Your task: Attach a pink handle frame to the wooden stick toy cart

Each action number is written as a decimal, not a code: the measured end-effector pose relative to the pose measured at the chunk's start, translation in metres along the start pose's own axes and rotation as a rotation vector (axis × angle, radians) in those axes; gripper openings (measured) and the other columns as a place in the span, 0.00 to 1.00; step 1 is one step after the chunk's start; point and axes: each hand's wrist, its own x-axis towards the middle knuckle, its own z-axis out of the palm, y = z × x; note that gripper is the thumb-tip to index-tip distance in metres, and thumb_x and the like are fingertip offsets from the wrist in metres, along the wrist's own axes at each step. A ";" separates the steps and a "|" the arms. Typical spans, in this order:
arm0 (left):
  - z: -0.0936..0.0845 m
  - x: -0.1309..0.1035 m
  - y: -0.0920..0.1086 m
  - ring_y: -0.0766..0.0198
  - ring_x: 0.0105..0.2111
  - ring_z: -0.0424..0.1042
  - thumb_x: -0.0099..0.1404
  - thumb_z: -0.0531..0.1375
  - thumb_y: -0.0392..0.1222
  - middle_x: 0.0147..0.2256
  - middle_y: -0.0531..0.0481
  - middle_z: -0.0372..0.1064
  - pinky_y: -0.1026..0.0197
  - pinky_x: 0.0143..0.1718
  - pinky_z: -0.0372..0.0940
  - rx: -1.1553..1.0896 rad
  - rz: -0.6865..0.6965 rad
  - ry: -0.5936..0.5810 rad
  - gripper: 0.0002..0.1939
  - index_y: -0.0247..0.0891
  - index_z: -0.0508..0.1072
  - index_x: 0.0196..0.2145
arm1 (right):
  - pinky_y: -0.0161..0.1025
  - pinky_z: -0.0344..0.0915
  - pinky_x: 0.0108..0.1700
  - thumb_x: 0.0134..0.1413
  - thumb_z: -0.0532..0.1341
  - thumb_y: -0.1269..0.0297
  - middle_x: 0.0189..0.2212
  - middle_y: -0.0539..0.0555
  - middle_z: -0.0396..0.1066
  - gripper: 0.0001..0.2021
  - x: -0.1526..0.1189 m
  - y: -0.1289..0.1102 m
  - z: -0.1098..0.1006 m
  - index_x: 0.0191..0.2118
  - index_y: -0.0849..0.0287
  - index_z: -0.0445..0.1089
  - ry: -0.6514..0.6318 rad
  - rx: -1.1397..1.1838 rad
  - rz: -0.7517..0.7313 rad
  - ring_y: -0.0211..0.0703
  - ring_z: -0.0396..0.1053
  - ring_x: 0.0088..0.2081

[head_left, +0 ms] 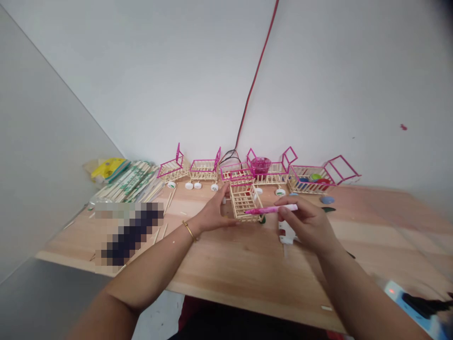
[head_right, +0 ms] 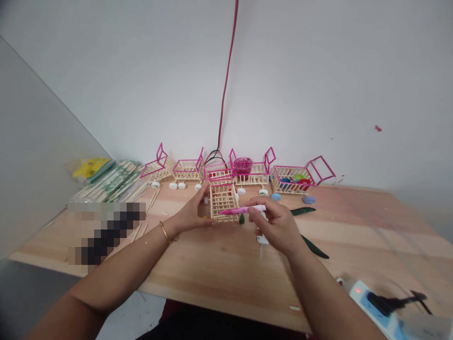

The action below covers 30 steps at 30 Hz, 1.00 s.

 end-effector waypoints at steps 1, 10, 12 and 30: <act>-0.001 0.000 0.000 0.39 0.70 0.50 0.49 0.75 0.49 0.71 0.33 0.46 0.37 0.71 0.45 -0.005 0.004 0.001 0.67 0.42 0.38 0.74 | 0.34 0.69 0.21 0.62 0.63 0.55 0.27 0.50 0.74 0.10 -0.001 0.002 0.001 0.40 0.55 0.75 -0.013 -0.002 -0.013 0.37 0.69 0.21; -0.005 0.001 -0.006 0.40 0.71 0.50 0.49 0.75 0.44 0.72 0.34 0.44 0.36 0.71 0.46 -0.030 0.002 -0.043 0.66 0.44 0.37 0.74 | 0.36 0.71 0.30 0.60 0.62 0.59 0.30 0.53 0.79 0.08 0.000 -0.011 0.006 0.37 0.55 0.76 -0.048 -0.222 -0.182 0.40 0.75 0.27; -0.004 0.002 -0.007 0.40 0.71 0.50 0.49 0.76 0.44 0.72 0.35 0.43 0.36 0.71 0.46 -0.043 0.009 -0.043 0.67 0.45 0.38 0.73 | 0.36 0.71 0.30 0.60 0.62 0.58 0.29 0.53 0.79 0.08 0.001 -0.014 0.007 0.36 0.55 0.76 -0.046 -0.225 -0.183 0.40 0.74 0.26; -0.004 0.003 -0.003 0.41 0.69 0.54 0.47 0.77 0.44 0.69 0.35 0.51 0.37 0.70 0.50 -0.031 0.032 -0.044 0.64 0.44 0.44 0.72 | 0.36 0.72 0.33 0.60 0.62 0.59 0.31 0.53 0.80 0.08 0.001 -0.013 0.007 0.36 0.54 0.76 -0.039 -0.260 -0.203 0.42 0.77 0.30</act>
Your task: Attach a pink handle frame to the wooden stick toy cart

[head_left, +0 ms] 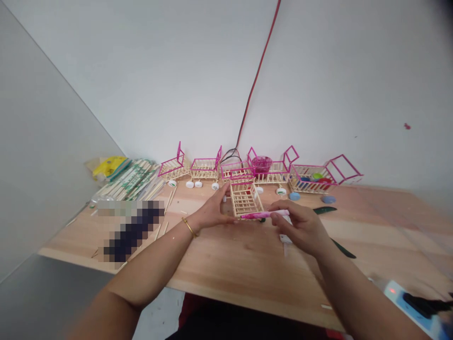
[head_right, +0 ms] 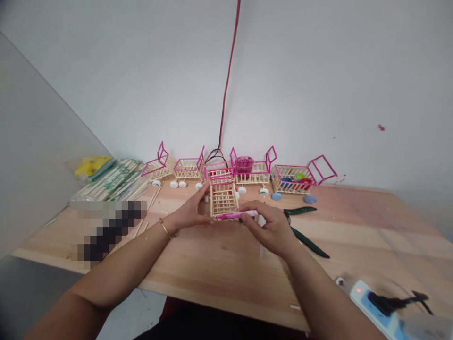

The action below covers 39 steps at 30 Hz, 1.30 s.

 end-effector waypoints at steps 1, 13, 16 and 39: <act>0.000 0.000 0.000 0.41 0.69 0.54 0.47 0.77 0.44 0.69 0.35 0.51 0.37 0.70 0.49 0.006 0.000 0.000 0.64 0.43 0.44 0.72 | 0.36 0.72 0.33 0.60 0.62 0.59 0.31 0.53 0.80 0.08 0.000 0.000 0.000 0.36 0.54 0.76 0.002 -0.002 -0.003 0.42 0.77 0.30; 0.000 0.000 -0.003 0.40 0.68 0.55 0.47 0.77 0.44 0.69 0.36 0.52 0.36 0.70 0.49 0.021 0.020 0.003 0.65 0.45 0.44 0.73 | 0.36 0.72 0.33 0.59 0.62 0.60 0.31 0.53 0.81 0.07 0.000 -0.001 0.000 0.36 0.54 0.76 0.004 0.007 -0.008 0.42 0.77 0.30; 0.000 0.000 -0.002 0.40 0.68 0.55 0.47 0.77 0.44 0.69 0.34 0.52 0.36 0.70 0.50 0.030 0.005 0.001 0.65 0.44 0.43 0.73 | 0.36 0.71 0.33 0.59 0.62 0.61 0.31 0.52 0.81 0.06 0.001 -0.002 0.000 0.36 0.54 0.76 0.007 0.001 -0.018 0.41 0.77 0.30; 0.000 0.000 0.000 0.40 0.68 0.56 0.47 0.76 0.47 0.69 0.36 0.53 0.37 0.69 0.51 0.083 0.024 0.003 0.65 0.46 0.43 0.73 | 0.37 0.73 0.36 0.60 0.62 0.60 0.32 0.53 0.81 0.07 0.000 0.001 0.001 0.37 0.54 0.76 -0.002 -0.032 -0.028 0.43 0.78 0.32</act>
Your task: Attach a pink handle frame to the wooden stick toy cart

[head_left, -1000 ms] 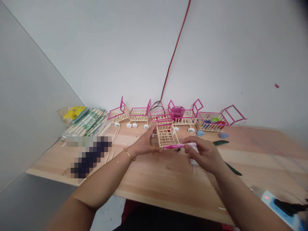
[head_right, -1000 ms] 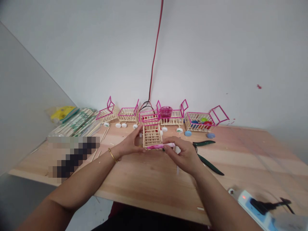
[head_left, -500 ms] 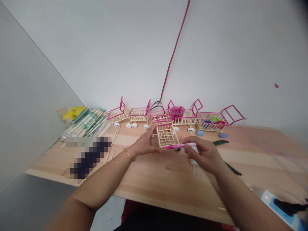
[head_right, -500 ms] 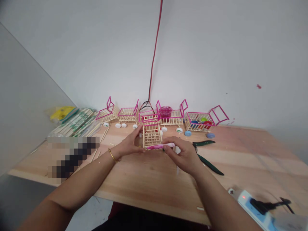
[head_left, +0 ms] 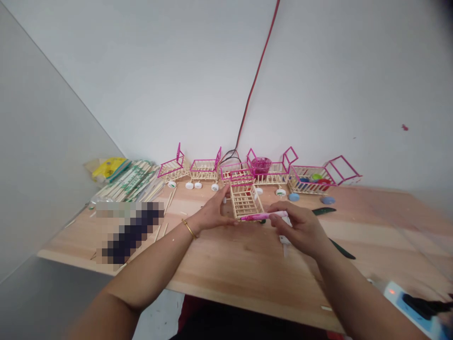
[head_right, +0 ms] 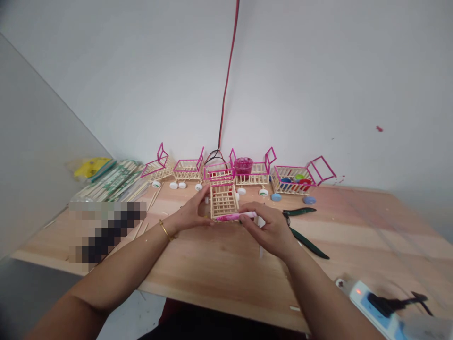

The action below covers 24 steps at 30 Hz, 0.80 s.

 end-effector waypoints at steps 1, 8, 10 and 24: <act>0.000 0.000 0.000 0.40 0.68 0.56 0.47 0.76 0.48 0.69 0.36 0.53 0.37 0.69 0.51 0.004 -0.002 0.002 0.64 0.45 0.43 0.73 | 0.37 0.73 0.36 0.60 0.62 0.60 0.32 0.53 0.81 0.07 0.000 0.000 0.000 0.37 0.54 0.76 0.000 -0.003 -0.004 0.43 0.78 0.32; 0.001 0.000 -0.005 0.40 0.68 0.56 0.48 0.76 0.47 0.69 0.35 0.52 0.35 0.69 0.50 0.003 0.004 -0.001 0.64 0.45 0.43 0.72 | 0.36 0.73 0.37 0.61 0.61 0.62 0.33 0.53 0.81 0.06 -0.001 0.001 0.000 0.37 0.54 0.76 0.013 -0.018 -0.057 0.43 0.79 0.33; 0.001 0.000 -0.005 0.40 0.68 0.55 0.48 0.76 0.47 0.69 0.35 0.51 0.35 0.69 0.50 -0.006 0.013 -0.002 0.64 0.45 0.43 0.72 | 0.35 0.73 0.36 0.61 0.61 0.63 0.33 0.53 0.81 0.06 0.000 0.001 0.000 0.38 0.54 0.76 0.013 -0.024 -0.073 0.42 0.79 0.33; 0.004 -0.001 -0.002 0.40 0.69 0.53 0.48 0.76 0.47 0.70 0.35 0.49 0.36 0.70 0.49 -0.020 0.010 -0.013 0.66 0.45 0.40 0.73 | 0.34 0.72 0.35 0.62 0.61 0.65 0.33 0.52 0.81 0.04 -0.001 0.005 0.000 0.39 0.54 0.75 0.024 -0.060 -0.133 0.41 0.79 0.33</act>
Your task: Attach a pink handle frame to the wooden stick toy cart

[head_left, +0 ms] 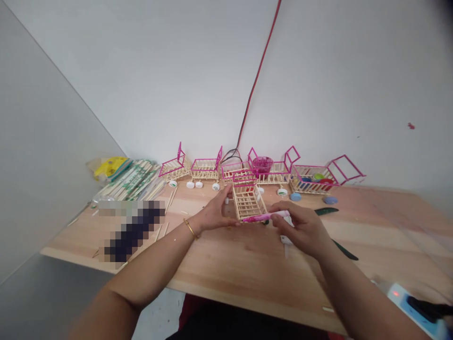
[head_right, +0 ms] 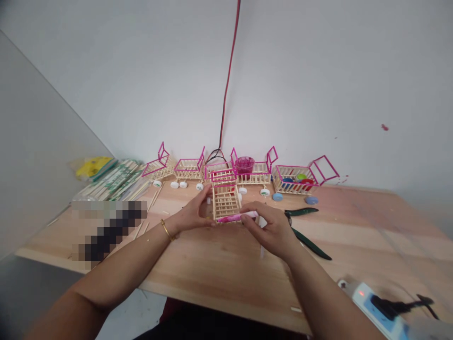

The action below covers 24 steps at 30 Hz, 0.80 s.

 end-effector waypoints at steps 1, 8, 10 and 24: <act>0.000 0.000 0.000 0.40 0.69 0.53 0.48 0.76 0.47 0.70 0.34 0.48 0.36 0.70 0.49 -0.010 -0.002 -0.001 0.67 0.45 0.39 0.73 | 0.33 0.71 0.35 0.62 0.61 0.65 0.33 0.52 0.81 0.04 0.000 0.000 0.000 0.39 0.54 0.75 0.000 -0.001 0.003 0.41 0.79 0.33; 0.003 0.000 0.002 0.38 0.69 0.53 0.45 0.77 0.48 0.70 0.35 0.48 0.35 0.70 0.49 -0.020 -0.012 0.020 0.70 0.46 0.37 0.73 | 0.32 0.70 0.32 0.62 0.61 0.66 0.32 0.51 0.80 0.04 0.001 -0.003 -0.001 0.37 0.54 0.75 0.002 0.050 0.021 0.39 0.77 0.30; 0.004 0.000 0.001 0.38 0.69 0.53 0.45 0.77 0.48 0.70 0.35 0.48 0.35 0.69 0.49 -0.011 -0.008 0.030 0.70 0.46 0.38 0.73 | 0.31 0.70 0.32 0.61 0.62 0.66 0.32 0.50 0.80 0.04 0.002 -0.004 -0.001 0.37 0.54 0.75 0.012 0.048 0.009 0.38 0.77 0.29; 0.004 0.000 0.006 0.38 0.69 0.54 0.45 0.77 0.48 0.69 0.33 0.49 0.35 0.70 0.49 0.030 -0.058 0.036 0.69 0.42 0.40 0.73 | 0.35 0.71 0.31 0.61 0.63 0.65 0.30 0.50 0.78 0.03 -0.002 0.002 -0.004 0.39 0.55 0.75 0.095 0.091 0.079 0.40 0.76 0.28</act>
